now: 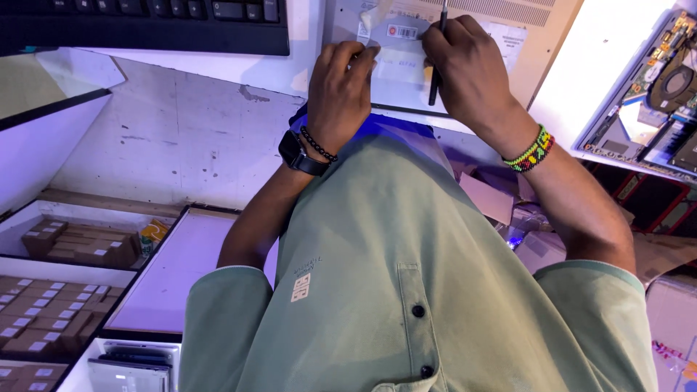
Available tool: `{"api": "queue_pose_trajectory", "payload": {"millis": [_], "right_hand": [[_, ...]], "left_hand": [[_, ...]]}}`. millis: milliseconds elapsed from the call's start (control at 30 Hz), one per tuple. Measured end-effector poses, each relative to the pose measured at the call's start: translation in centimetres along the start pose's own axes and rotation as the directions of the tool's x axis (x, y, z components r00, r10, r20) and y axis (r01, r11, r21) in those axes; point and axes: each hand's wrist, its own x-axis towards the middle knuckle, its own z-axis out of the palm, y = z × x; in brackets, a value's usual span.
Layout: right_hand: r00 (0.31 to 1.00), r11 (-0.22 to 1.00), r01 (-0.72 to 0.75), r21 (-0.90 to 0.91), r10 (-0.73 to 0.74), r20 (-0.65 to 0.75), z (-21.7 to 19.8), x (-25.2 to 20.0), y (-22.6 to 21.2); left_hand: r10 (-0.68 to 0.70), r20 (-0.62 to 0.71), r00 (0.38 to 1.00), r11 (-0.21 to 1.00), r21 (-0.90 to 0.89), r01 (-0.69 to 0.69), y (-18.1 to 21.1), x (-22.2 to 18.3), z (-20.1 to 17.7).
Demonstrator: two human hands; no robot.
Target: The person peels adhesive stickers and labels off the bottom cover of a laptop, using a pen-like pry tool to lift sticker edges and picking the residue and paper pieces off by hand. They work around the lid surface, removing several stickers one at a time.
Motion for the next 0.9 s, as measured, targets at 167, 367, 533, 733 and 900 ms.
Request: {"api": "queue_pose_trajectory", "payload": {"millis": [167,367,533,733,900], "right_hand": [[0.999,0.992,-0.043,-0.12,0.046,0.021,0.6,0.6,-0.3],[0.997,0.997,-0.064,0.05,0.062,0.045,1.0,1.2,1.7],[1.0,0.868,0.007,0.497,0.002,-0.018,-1.9,0.2,4.0],[0.969,0.705,-0.027,0.708,0.193,-0.156,-1.1,-2.7,3.6],[0.897,0.527,0.025,0.849,0.363,-0.252,0.9,-3.2,3.3]], "left_hand": [[-0.019,-0.012,1.0,1.0,-0.004,0.019,0.3,0.1,0.2],[-0.028,0.001,1.0,0.998,0.063,0.028,0.7,0.4,0.4],[0.068,0.159,0.985,0.987,0.131,-0.09,-1.1,2.7,-0.7],[0.654,0.236,0.718,0.688,0.207,-0.695,-4.4,7.5,-2.4],[0.866,0.359,0.349,0.299,0.187,-0.936,-4.9,10.1,-3.7]]}}
